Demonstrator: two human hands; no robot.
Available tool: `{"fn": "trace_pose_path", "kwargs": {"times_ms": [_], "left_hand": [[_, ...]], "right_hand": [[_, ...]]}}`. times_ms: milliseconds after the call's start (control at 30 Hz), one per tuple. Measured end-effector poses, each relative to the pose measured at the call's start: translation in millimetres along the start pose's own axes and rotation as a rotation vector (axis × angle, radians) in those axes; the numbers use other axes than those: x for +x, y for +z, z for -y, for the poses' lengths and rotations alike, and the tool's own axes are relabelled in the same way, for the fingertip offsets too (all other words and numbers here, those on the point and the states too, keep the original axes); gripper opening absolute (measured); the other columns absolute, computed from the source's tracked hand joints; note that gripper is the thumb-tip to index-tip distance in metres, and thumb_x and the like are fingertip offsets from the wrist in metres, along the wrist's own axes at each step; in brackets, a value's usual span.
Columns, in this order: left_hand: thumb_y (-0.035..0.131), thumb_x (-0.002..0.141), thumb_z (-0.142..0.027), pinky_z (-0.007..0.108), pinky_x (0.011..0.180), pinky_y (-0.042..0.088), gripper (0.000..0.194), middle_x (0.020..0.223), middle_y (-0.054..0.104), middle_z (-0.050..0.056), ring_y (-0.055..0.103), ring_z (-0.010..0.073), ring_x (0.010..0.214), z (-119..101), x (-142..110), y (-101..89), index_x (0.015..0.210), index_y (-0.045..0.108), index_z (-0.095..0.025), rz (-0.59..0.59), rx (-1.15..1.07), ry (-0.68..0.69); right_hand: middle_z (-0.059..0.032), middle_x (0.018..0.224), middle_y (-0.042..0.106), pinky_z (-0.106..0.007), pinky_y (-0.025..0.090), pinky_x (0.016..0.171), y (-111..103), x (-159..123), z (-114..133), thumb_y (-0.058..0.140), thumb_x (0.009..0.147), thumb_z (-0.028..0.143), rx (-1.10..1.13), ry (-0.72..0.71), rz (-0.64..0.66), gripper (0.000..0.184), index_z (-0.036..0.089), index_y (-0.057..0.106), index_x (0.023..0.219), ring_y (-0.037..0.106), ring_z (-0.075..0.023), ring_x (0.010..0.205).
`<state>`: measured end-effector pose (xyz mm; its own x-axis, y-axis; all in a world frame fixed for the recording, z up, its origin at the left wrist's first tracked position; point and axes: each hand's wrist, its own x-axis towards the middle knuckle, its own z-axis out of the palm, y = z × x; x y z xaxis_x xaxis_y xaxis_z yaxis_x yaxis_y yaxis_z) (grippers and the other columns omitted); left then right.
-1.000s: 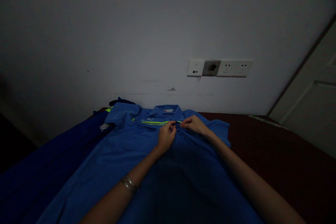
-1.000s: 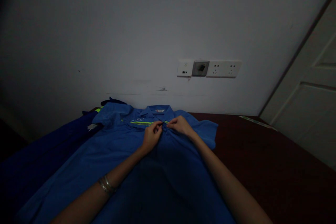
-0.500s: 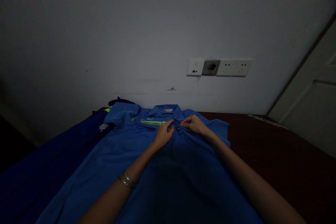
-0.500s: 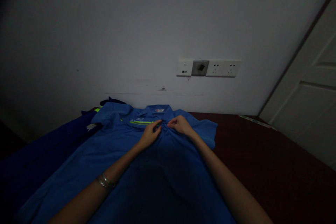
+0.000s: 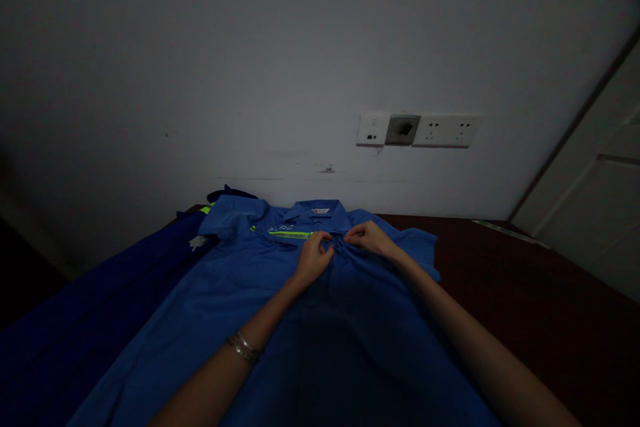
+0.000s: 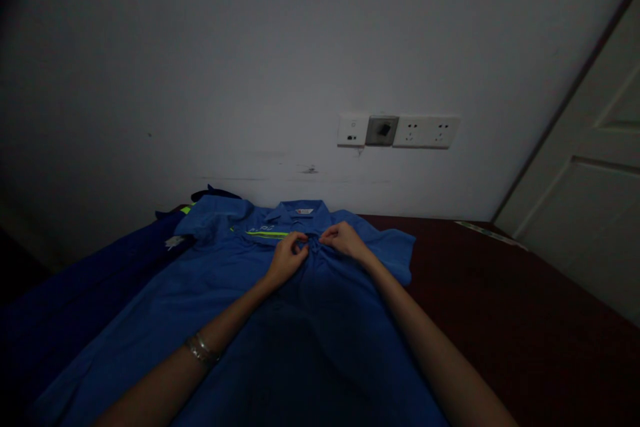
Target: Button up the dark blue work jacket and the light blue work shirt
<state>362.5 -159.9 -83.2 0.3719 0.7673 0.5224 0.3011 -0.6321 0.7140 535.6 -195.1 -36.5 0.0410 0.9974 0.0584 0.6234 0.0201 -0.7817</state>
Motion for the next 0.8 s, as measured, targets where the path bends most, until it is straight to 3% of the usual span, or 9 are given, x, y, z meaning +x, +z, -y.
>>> {"fn": "trace_pose_path", "kwargs": {"times_ms": [200, 333, 500, 667, 800], "left_hand": [[0.046, 0.066, -0.008, 0.022, 0.061, 0.037, 0.018, 0.071, 0.057, 0.001, 0.047, 0.0103, 0.059, 3, 5, -6.2, 0.073, 0.060, -0.015, -0.151, 0.009, -0.055], [0.048, 0.065, -0.014, 0.019, 0.052, 0.036, 0.013, 0.060, 0.055, 0.000, 0.047, 0.0096, 0.053, 25, 14, -17.3, 0.069, 0.061, -0.015, -0.294, -0.150, -0.262], [0.048, 0.065, -0.023, 0.016, 0.037, 0.028, 0.020, 0.044, 0.046, -0.005, 0.039, 0.0066, 0.034, 51, 21, -36.5, 0.077, 0.059, -0.014, -0.401, -0.391, -0.545], [0.046, 0.064, -0.023, 0.016, 0.033, 0.025, 0.018, 0.042, 0.044, -0.006, 0.035, 0.0051, 0.029, 60, 20, -42.4, 0.072, 0.057, -0.012, -0.404, -0.462, -0.527], [0.046, 0.064, -0.019, 0.015, 0.036, 0.026, 0.015, 0.042, 0.043, -0.006, 0.035, 0.0046, 0.032, 61, 18, -40.4, 0.067, 0.059, -0.013, -0.371, -0.382, -0.511]], "right_hand": [[-0.0029, 0.062, 0.064, -0.020, 0.037, 0.051, -8, 0, -2, 0.057, 0.067, 0.032, -0.174, -0.068, -0.106, 0.026, 0.011, 0.070, 0.074, 0.053, -0.0112, 0.055], [-0.0043, 0.070, 0.067, -0.022, 0.041, 0.060, -19, 0, -7, 0.054, 0.070, 0.028, -0.250, -0.084, -0.227, 0.022, 0.014, 0.070, 0.076, 0.058, -0.0137, 0.062], [-0.0065, 0.083, 0.067, -0.024, 0.043, 0.068, -29, 4, -22, 0.052, 0.073, 0.029, -0.353, -0.084, -0.313, 0.024, 0.017, 0.069, 0.086, 0.060, -0.0169, 0.074], [-0.0078, 0.091, 0.066, -0.027, 0.042, 0.072, -22, -1, -37, 0.049, 0.076, 0.028, -0.518, -0.073, -0.345, 0.025, 0.019, 0.067, 0.090, 0.059, -0.0196, 0.085], [-0.0082, 0.090, 0.066, -0.027, 0.042, 0.073, -18, -2, -40, 0.049, 0.075, 0.024, -0.518, -0.038, -0.275, 0.024, 0.018, 0.068, 0.089, 0.059, -0.0198, 0.086]]}}
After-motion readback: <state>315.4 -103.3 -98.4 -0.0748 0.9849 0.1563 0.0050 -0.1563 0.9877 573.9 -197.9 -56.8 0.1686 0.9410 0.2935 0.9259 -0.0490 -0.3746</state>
